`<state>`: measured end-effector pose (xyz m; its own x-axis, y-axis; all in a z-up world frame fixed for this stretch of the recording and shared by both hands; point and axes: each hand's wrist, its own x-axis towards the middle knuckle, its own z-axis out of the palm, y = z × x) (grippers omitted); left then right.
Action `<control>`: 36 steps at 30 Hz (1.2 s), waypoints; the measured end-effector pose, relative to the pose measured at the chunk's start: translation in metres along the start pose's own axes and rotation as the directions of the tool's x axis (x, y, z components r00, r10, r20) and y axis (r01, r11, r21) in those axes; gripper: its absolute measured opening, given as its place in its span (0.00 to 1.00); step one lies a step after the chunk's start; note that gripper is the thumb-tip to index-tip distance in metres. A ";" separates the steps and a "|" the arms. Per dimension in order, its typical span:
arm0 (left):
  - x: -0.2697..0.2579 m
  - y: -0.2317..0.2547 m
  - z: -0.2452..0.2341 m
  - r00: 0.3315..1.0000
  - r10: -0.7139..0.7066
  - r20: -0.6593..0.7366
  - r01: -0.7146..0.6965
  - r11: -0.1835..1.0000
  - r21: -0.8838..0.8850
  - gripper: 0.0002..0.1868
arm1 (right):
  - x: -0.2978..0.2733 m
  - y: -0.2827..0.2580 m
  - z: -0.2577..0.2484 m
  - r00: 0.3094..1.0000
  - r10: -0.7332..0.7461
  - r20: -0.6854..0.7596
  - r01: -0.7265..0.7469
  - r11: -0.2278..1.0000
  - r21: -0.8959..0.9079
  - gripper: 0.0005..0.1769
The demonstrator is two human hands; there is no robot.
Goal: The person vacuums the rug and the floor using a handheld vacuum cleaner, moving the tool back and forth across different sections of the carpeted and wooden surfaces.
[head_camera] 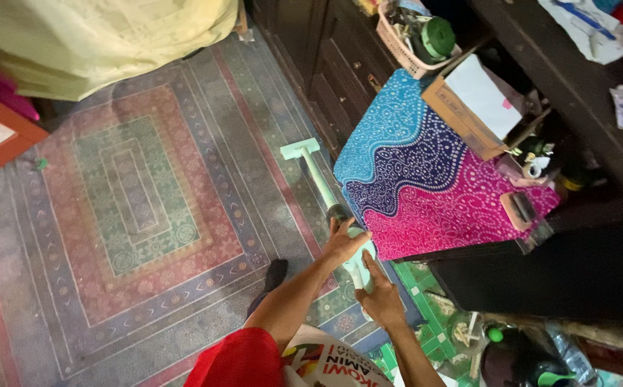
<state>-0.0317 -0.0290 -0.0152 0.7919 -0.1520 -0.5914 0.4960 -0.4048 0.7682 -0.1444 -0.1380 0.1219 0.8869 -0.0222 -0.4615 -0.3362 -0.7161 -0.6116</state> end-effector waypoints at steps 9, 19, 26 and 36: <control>0.077 0.014 -0.037 0.997 0.057 -0.052 -0.061 0.996 -0.072 0.57 | 0.096 -0.001 0.000 0.988 0.128 0.087 -0.126 0.992 -0.026 0.56; 0.172 0.046 -0.127 0.983 0.120 -0.137 -0.116 0.993 0.033 0.54 | 0.193 -0.113 -0.014 0.997 -0.016 0.077 0.016 1.000 0.000 0.55; 0.221 0.071 -0.192 0.992 0.046 -0.119 -0.055 0.996 -0.068 0.56 | 0.254 -0.164 -0.011 0.993 -0.058 0.101 0.053 0.997 0.050 0.56; 0.302 0.095 -0.246 0.994 0.008 -0.113 -0.016 0.997 -0.073 0.60 | 0.350 -0.204 -0.023 0.987 -0.102 0.123 0.099 0.995 0.031 0.56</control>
<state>0.3421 0.1083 -0.0604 0.8309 -0.0518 -0.5540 0.5080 -0.3354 0.7934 0.2425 -0.0160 0.1001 0.8711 0.1369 -0.4717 -0.2560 -0.6931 -0.6738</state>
